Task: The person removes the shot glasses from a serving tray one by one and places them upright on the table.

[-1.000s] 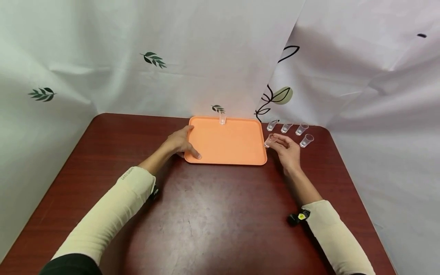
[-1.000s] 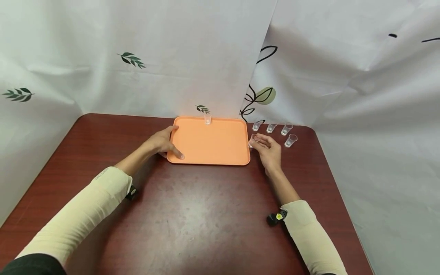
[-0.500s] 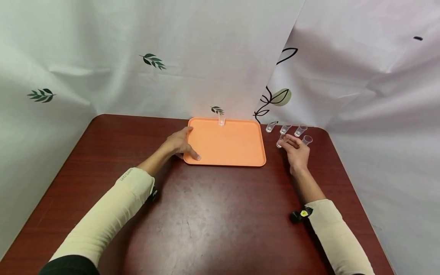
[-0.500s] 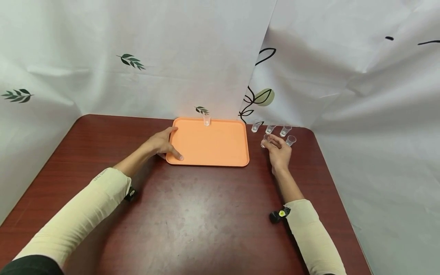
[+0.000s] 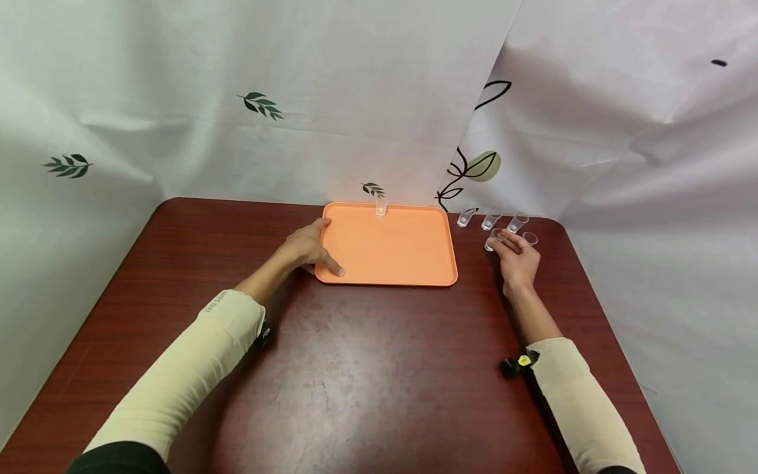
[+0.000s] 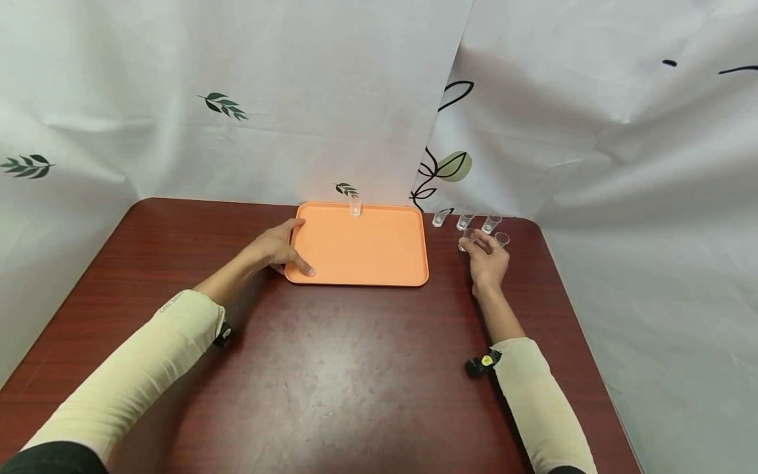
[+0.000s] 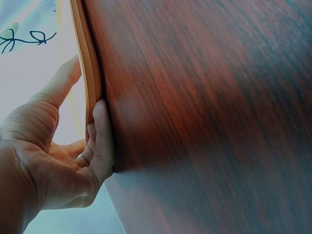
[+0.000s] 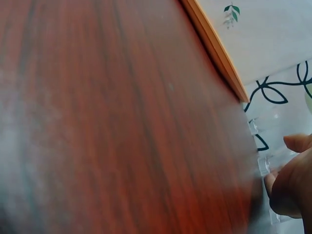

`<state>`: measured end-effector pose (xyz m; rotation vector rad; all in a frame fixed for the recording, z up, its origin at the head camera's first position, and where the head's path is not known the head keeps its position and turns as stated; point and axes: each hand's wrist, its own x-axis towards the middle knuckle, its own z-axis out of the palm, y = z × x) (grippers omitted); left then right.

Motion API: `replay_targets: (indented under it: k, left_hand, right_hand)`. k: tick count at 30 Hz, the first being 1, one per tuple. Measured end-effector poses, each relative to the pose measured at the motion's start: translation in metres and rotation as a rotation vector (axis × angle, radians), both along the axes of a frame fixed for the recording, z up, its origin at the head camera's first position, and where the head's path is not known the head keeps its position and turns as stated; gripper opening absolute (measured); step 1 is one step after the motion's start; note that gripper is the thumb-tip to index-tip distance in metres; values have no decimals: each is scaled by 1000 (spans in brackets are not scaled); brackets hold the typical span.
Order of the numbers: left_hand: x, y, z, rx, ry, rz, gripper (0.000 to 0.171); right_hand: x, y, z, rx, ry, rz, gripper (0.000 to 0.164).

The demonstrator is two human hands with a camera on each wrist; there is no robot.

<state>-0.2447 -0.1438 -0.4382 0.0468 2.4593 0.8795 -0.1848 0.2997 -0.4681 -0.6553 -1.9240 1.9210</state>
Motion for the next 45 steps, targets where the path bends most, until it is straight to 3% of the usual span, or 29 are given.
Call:
replay_targets:
  k: [4, 12, 15, 19, 22, 28, 38, 45]
  left_hand:
    - [-5, -3, -9, -1, 18, 10, 152]
    - [6, 0, 8, 10, -2, 7, 145]
    - [-2, -4, -5, 24, 0, 18, 147]
    - [-25, -12, -39, 39, 7, 33, 161]
    - [-29, -14, -43, 36, -3, 35, 164]
    - [-21, -11, -29, 27, -19, 42, 155]
    - [-27, -9, -41, 30, -39, 44, 171]
    - [-25, -8, -37, 16, -26, 48, 158]
  right_hand:
    - [-3, 0, -1, 28, -9, -29, 47]
    - [-6, -2, 2, 58, -28, -79, 46]
    - [-6, -1, 3, 82, -60, -91, 48]
    - [-2, 0, 6, 106, -106, -93, 52]
    - [3, 0, 7, 107, -124, -83, 55]
    - [10, 1, 8, 114, -136, -43, 59]
    - [30, -9, 9, 118, -139, -4, 55]
    - [31, -24, 14, 103, -75, 48, 54]
